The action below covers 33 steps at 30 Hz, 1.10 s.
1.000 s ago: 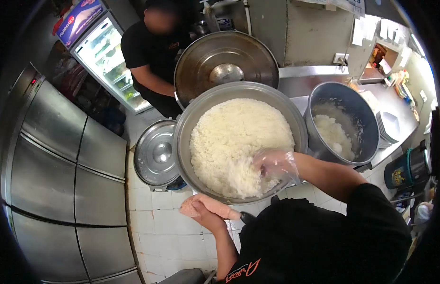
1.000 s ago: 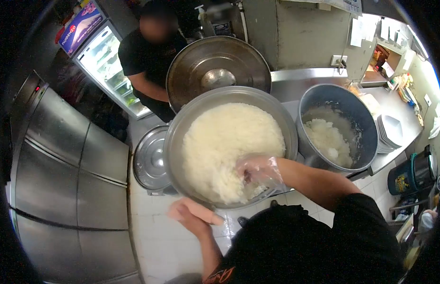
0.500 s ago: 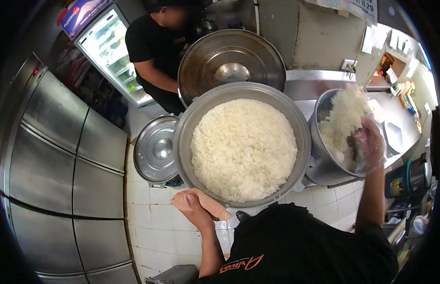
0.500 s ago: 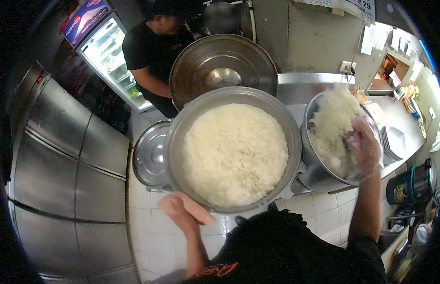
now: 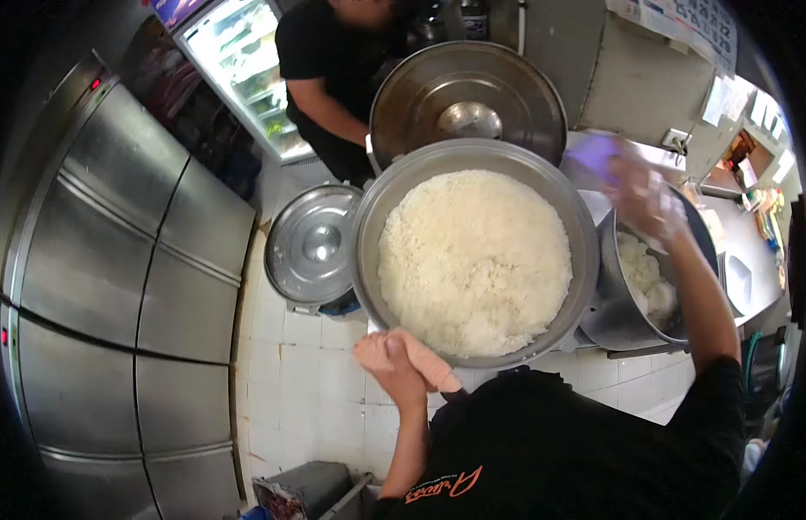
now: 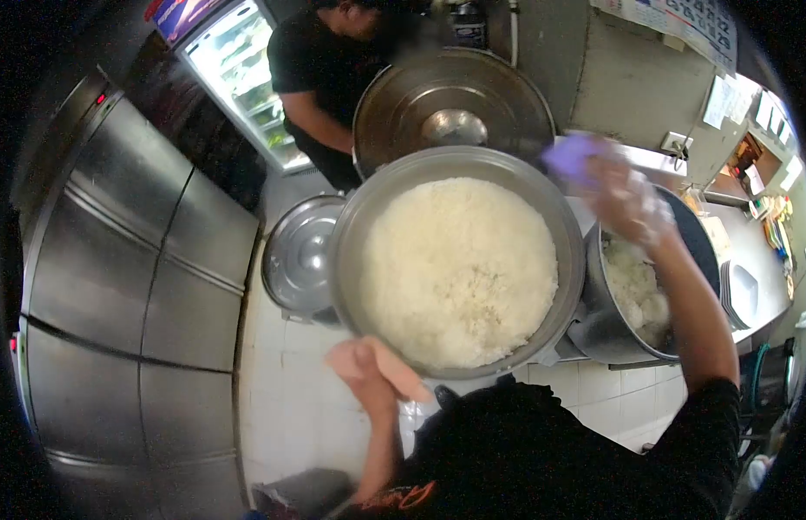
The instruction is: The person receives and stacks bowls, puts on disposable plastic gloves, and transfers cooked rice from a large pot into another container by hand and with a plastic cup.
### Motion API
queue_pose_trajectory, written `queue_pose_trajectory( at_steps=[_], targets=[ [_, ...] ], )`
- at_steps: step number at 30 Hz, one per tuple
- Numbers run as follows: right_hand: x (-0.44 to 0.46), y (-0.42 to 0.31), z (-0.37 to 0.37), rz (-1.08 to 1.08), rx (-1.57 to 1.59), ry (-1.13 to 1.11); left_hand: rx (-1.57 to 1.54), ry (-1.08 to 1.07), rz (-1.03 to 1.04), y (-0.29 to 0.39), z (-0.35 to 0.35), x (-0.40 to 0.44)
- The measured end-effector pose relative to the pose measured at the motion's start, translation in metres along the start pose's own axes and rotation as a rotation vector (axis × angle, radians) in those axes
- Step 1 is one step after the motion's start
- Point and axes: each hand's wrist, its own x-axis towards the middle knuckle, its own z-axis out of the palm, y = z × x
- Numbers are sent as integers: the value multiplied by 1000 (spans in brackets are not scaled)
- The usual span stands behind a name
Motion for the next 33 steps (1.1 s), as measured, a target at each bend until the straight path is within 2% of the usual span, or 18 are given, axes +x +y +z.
queue_pose_trajectory(
  at_steps=[1,2,3,4,6,7,8,9,12,14,16,18,20,23,26,29,32,33],
  targets=[
    [25,-50,-11,-91,70,-174,9,-5,-15,3,1,0],
    [44,-95,-14,-81,255,-266,14,-10,-23,7,3,3],
    [61,-118,22,-307,61,-15,15,-15,-25,10,4,6],
    [88,-140,43,-225,428,-206,-21,-47,-51,10,3,8],
    [136,-187,102,-395,332,-79,-42,33,-158,18,4,6],
    [154,-200,159,-600,-447,366,-63,70,-204,21,8,7],
    [171,-213,216,-473,-1183,982,-57,82,-208,17,10,6],
    [190,-225,258,-583,-842,864,-54,96,-212,10,12,4],
    [177,-282,232,-524,252,640,-52,13,-184,0,14,10],
    [149,-314,189,-376,602,73,-47,-42,-213,-1,6,11],
    [137,-328,191,-593,652,-95,-77,-48,-260,6,6,15],
    [122,-331,188,-691,672,-172,-86,-35,-183,6,11,16],
    [95,-337,175,-684,695,-175,-95,-18,-161,4,11,11],
    [71,-330,163,-891,721,-191,-100,30,-176,1,16,12],
    [42,-311,142,-815,690,-336,-85,84,-151,0,16,9],
    [11,-287,140,-664,891,-559,-150,35,-209,3,15,10],
    [-18,-250,112,-664,725,-568,-111,28,-60,-2,15,13],
    [-27,-238,104,-672,675,-569,-140,39,-96,3,15,12]
  ],
)
